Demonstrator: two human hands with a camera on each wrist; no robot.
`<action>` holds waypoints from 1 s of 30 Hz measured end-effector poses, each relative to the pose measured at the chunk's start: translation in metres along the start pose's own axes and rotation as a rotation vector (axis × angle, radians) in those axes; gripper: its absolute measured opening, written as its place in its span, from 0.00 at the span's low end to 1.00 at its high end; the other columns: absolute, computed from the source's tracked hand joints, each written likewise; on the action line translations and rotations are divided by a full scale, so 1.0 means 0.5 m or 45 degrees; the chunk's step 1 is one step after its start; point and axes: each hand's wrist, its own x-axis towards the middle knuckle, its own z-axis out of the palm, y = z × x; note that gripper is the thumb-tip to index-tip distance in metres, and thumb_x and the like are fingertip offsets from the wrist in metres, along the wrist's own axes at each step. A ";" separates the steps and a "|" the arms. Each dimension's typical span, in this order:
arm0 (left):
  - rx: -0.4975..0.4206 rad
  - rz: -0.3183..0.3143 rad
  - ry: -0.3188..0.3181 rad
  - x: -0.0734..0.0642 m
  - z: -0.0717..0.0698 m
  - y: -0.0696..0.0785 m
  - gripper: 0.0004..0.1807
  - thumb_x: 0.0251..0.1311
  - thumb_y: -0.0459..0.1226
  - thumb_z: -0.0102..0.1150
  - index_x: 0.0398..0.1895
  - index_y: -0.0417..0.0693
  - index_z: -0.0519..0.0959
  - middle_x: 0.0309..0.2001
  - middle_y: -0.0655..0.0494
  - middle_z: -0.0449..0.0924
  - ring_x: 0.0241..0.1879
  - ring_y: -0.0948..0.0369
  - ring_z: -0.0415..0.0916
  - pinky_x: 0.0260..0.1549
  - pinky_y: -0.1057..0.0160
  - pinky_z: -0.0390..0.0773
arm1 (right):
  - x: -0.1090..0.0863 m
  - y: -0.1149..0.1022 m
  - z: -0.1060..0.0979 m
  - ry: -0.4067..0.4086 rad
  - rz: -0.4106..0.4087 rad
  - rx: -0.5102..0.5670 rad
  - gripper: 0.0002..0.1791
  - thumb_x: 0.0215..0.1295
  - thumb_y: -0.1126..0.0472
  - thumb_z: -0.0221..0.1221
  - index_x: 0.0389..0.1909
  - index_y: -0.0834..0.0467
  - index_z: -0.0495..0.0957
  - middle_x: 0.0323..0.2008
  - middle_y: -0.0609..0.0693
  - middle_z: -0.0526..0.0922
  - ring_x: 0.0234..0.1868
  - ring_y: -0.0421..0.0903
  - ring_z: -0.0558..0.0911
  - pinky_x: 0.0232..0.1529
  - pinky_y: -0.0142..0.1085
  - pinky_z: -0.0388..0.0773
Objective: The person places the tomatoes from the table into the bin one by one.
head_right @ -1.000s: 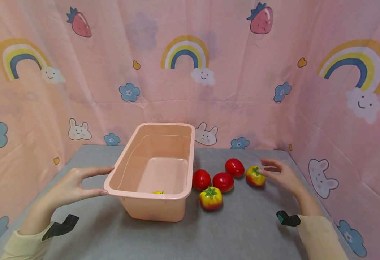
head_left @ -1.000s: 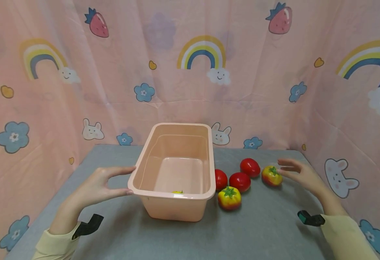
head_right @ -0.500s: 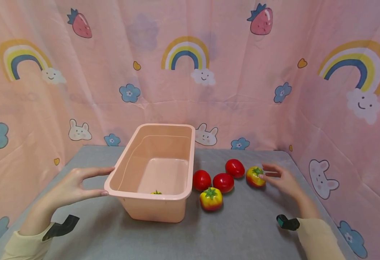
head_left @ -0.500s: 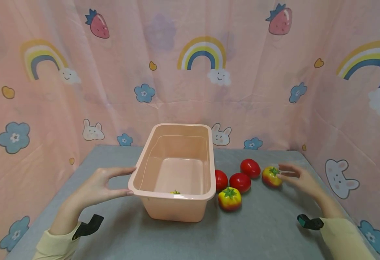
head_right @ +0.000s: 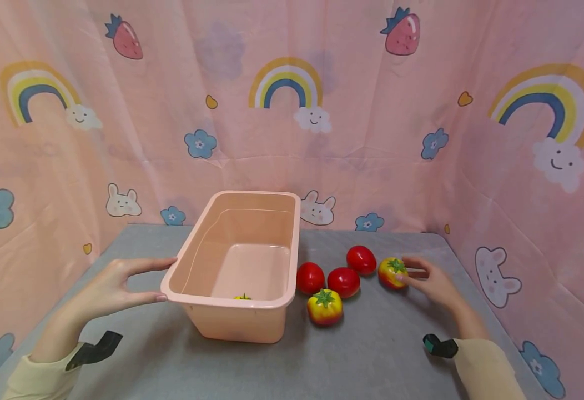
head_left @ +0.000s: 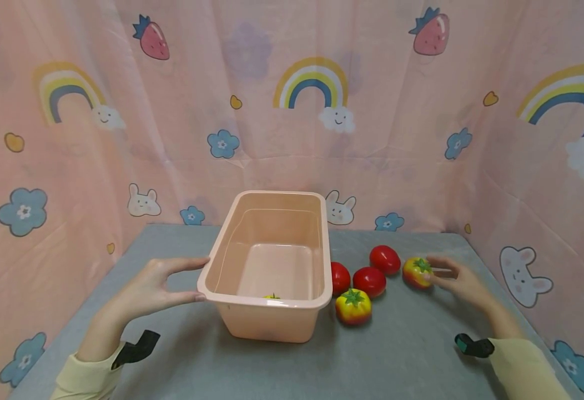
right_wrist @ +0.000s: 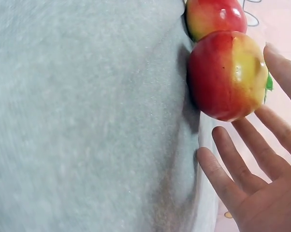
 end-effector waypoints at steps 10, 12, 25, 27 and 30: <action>0.007 -0.003 0.000 0.000 0.001 -0.003 0.32 0.47 0.50 0.71 0.58 0.52 0.77 0.53 0.61 0.81 0.52 0.62 0.79 0.50 0.59 0.79 | 0.012 -0.007 0.012 -0.025 0.098 -0.033 0.41 0.63 0.38 0.55 0.69 0.60 0.59 0.65 0.67 0.64 0.60 0.68 0.69 0.51 0.62 0.72; 0.011 -0.005 -0.001 0.000 0.001 -0.004 0.32 0.48 0.51 0.71 0.58 0.52 0.77 0.53 0.61 0.81 0.53 0.62 0.79 0.50 0.58 0.79 | 0.014 -0.013 0.013 -0.027 0.130 -0.039 0.42 0.62 0.36 0.55 0.69 0.59 0.59 0.66 0.67 0.63 0.60 0.68 0.69 0.52 0.62 0.72; 0.032 0.002 -0.003 0.002 0.001 -0.002 0.33 0.47 0.51 0.71 0.58 0.51 0.77 0.53 0.61 0.81 0.53 0.62 0.78 0.50 0.56 0.79 | 0.020 -0.026 0.020 -0.006 0.074 -0.058 0.40 0.63 0.40 0.57 0.68 0.60 0.60 0.64 0.68 0.64 0.59 0.69 0.69 0.52 0.60 0.74; 0.032 0.002 -0.003 0.002 0.001 -0.002 0.33 0.47 0.50 0.71 0.58 0.51 0.77 0.53 0.61 0.81 0.53 0.62 0.78 0.50 0.56 0.79 | 0.021 -0.025 0.021 -0.005 0.079 -0.059 0.41 0.62 0.39 0.57 0.68 0.60 0.60 0.64 0.68 0.64 0.59 0.69 0.69 0.52 0.60 0.74; 0.032 -0.001 -0.005 0.001 0.001 -0.004 0.33 0.47 0.51 0.71 0.58 0.51 0.77 0.53 0.61 0.81 0.53 0.62 0.78 0.50 0.56 0.79 | 0.022 -0.025 0.022 -0.005 0.084 -0.059 0.41 0.62 0.38 0.57 0.68 0.60 0.60 0.64 0.68 0.64 0.59 0.69 0.69 0.53 0.60 0.74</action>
